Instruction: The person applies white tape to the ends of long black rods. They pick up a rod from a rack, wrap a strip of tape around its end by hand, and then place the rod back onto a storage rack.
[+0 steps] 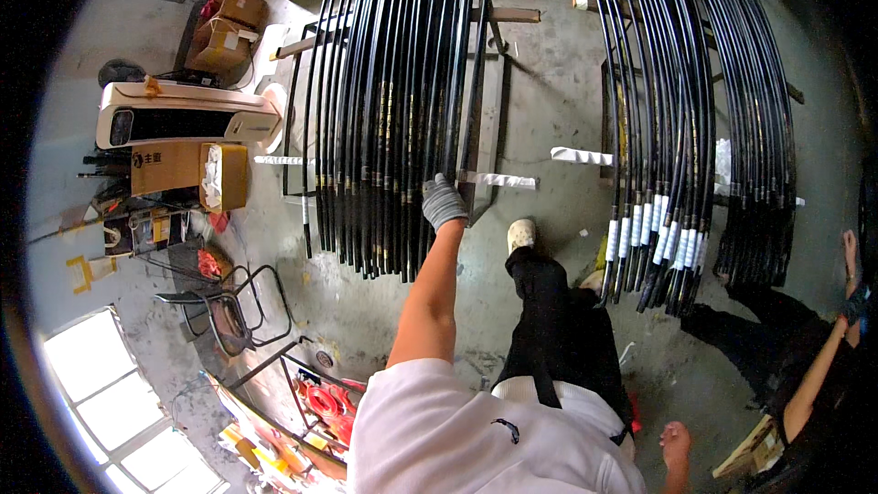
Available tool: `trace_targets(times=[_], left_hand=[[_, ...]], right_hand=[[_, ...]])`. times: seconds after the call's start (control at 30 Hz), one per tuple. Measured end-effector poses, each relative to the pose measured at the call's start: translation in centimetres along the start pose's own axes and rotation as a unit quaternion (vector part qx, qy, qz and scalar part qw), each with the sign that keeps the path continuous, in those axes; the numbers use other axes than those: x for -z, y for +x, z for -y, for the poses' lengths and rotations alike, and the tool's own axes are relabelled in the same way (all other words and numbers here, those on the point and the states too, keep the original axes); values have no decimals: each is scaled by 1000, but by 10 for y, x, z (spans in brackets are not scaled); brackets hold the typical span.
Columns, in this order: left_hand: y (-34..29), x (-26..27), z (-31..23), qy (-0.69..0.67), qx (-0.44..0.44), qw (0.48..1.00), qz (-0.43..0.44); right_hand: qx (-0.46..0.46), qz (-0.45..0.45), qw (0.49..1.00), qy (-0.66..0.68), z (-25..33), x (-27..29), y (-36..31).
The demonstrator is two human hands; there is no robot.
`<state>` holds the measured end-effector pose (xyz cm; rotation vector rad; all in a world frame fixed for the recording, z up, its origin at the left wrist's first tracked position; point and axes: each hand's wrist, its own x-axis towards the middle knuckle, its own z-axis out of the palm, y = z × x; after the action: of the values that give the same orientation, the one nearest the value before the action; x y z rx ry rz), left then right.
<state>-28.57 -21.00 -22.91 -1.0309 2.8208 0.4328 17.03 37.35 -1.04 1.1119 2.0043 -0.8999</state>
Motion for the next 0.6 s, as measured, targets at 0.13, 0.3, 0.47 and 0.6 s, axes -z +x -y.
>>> trace_targets(times=[0.13, 0.3, 0.47, 0.6], left_hand=[[-2, -32, 31, 140, -89, 983, -80], [-12, -1, 7, 179, -103, 978, -4], [-1, -12, 9, 188, -22, 982, 15], [-28, 8, -26, -22, -231, 969, -87]], right_hand=[[-28, 13, 999, 35, 15, -14, -8], [36, 17, 998, -40, 98, -20, -18], [50, -3, 998, -30, 98, -6, -9], [62, -16, 997, -39, 93, 6, -14]])
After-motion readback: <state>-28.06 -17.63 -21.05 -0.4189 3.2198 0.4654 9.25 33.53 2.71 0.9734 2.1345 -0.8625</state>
